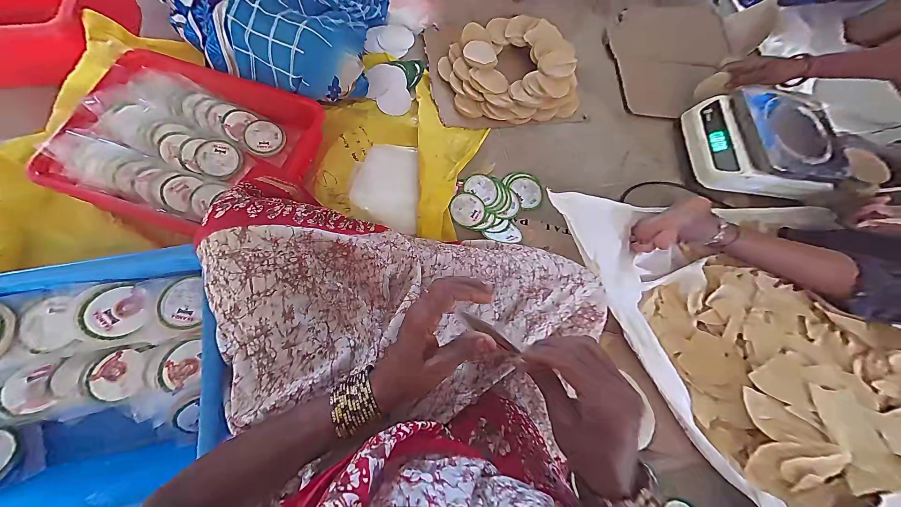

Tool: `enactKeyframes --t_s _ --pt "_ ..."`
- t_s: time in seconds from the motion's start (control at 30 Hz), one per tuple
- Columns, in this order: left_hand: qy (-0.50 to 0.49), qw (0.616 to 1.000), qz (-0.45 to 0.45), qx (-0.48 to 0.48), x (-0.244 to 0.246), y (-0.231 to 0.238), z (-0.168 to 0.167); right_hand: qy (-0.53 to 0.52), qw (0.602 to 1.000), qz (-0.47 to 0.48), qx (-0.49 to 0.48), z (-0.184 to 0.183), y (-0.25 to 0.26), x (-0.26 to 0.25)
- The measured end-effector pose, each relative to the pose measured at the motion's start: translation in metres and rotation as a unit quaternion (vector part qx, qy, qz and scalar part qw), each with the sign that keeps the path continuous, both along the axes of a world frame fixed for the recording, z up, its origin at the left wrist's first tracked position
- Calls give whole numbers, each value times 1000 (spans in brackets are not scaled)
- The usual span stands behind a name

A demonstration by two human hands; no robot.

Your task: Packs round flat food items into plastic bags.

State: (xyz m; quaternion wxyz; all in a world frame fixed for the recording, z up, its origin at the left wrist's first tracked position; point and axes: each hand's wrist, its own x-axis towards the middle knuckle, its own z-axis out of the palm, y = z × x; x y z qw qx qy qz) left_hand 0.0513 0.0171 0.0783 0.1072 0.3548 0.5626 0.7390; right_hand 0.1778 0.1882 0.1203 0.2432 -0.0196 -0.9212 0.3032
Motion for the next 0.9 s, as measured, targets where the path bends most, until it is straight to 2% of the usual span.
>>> enactKeyframes --t_s 0.07,0.23,0.4,0.63,0.8,0.9 --pt "96 994 10 -41 0 1 3 -15 999 -3 46 -7 3 -7" --pt "249 959 -26 -136 5 -1 12 -6 999 9 33 4 -1 -9" --pt "304 930 -59 -198 -7 -5 14 -5 1000 21 21 3 -1 -6" --pt "315 908 -81 -265 -30 -26 10 -10 1000 -11 5 4 14 1" --pt "334 912 -66 -229 -27 -26 20 -59 998 18 -7 2 10 -3" --pt "365 896 -48 -248 -28 -29 35 -52 998 17 18 7 11 -3"
